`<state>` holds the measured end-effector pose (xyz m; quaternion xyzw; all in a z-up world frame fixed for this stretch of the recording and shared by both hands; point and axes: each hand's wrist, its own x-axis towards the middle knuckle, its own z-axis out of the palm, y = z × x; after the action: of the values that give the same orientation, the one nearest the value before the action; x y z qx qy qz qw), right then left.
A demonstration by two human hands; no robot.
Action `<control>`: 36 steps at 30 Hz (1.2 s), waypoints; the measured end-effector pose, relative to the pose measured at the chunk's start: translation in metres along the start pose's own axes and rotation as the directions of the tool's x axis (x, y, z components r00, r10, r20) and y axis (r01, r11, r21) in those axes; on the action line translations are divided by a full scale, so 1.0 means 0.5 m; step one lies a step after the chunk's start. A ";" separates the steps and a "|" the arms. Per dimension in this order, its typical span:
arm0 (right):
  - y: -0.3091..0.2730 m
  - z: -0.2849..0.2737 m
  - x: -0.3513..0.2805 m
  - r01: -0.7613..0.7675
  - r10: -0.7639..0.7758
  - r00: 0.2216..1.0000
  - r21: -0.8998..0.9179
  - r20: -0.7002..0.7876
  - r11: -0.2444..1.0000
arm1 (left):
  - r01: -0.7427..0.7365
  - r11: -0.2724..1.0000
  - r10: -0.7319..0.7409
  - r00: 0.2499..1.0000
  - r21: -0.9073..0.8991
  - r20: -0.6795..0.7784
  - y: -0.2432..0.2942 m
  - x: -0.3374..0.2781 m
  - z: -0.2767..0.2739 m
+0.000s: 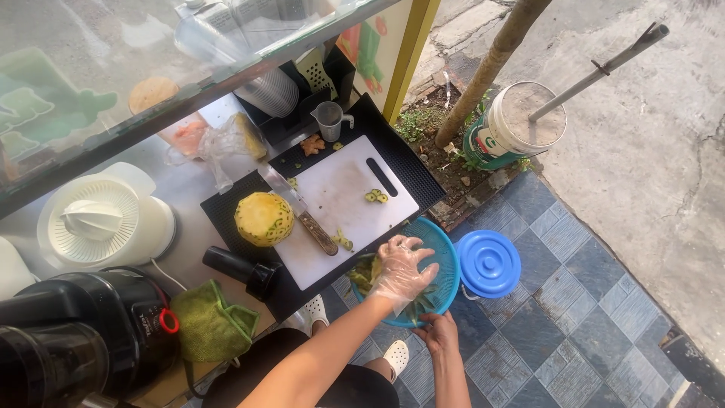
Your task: Peeling and cutting a pineapple on a cutting board at a juice stall counter.
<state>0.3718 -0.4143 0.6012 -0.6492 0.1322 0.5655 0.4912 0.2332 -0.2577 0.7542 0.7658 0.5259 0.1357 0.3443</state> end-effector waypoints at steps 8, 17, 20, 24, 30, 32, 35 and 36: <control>0.035 -0.047 0.025 -0.022 0.021 0.999 0.028 0.031 0.999 | -0.273 0.959 0.284 0.919 0.078 -0.274 -0.142 -0.025 -0.002; 0.044 -0.047 0.000 -0.022 0.022 1.000 0.022 0.023 1.000 | 0.059 0.869 -0.025 0.997 0.491 -0.075 -0.269 -0.028 -0.132; 0.054 -0.048 0.013 -0.009 0.008 0.999 0.013 0.048 1.000 | 0.092 0.788 0.036 0.980 0.609 -0.194 -0.274 -0.019 -0.080; 0.047 -0.029 -0.018 -0.012 0.012 0.999 0.002 0.049 1.000 | -0.027 0.962 0.021 0.999 0.273 0.025 -0.181 -0.030 -0.043; 0.021 -0.013 -0.050 -0.028 0.028 1.000 0.042 0.010 0.999 | -0.062 0.980 0.077 0.994 -0.187 0.072 -0.140 0.101 -0.071; 0.034 -0.036 -0.035 -0.017 0.016 1.000 0.043 0.014 0.999 | -0.019 0.996 0.017 1.000 -0.090 -0.022 -0.158 0.170 -0.084; 0.049 -0.051 -0.022 0.009 -0.010 0.999 0.034 0.046 0.999 | -0.001 0.998 0.006 0.998 0.069 -0.063 -0.174 0.198 -0.079; 0.053 -0.052 -0.023 -0.001 0.000 0.999 0.038 0.037 0.999 | -0.092 0.977 0.094 0.996 0.194 0.001 -0.176 0.184 -0.060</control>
<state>0.3643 -0.4519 0.5952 -0.6293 0.1341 0.5749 0.5055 0.1913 -0.1448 0.7028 0.8189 0.5016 0.1028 0.2594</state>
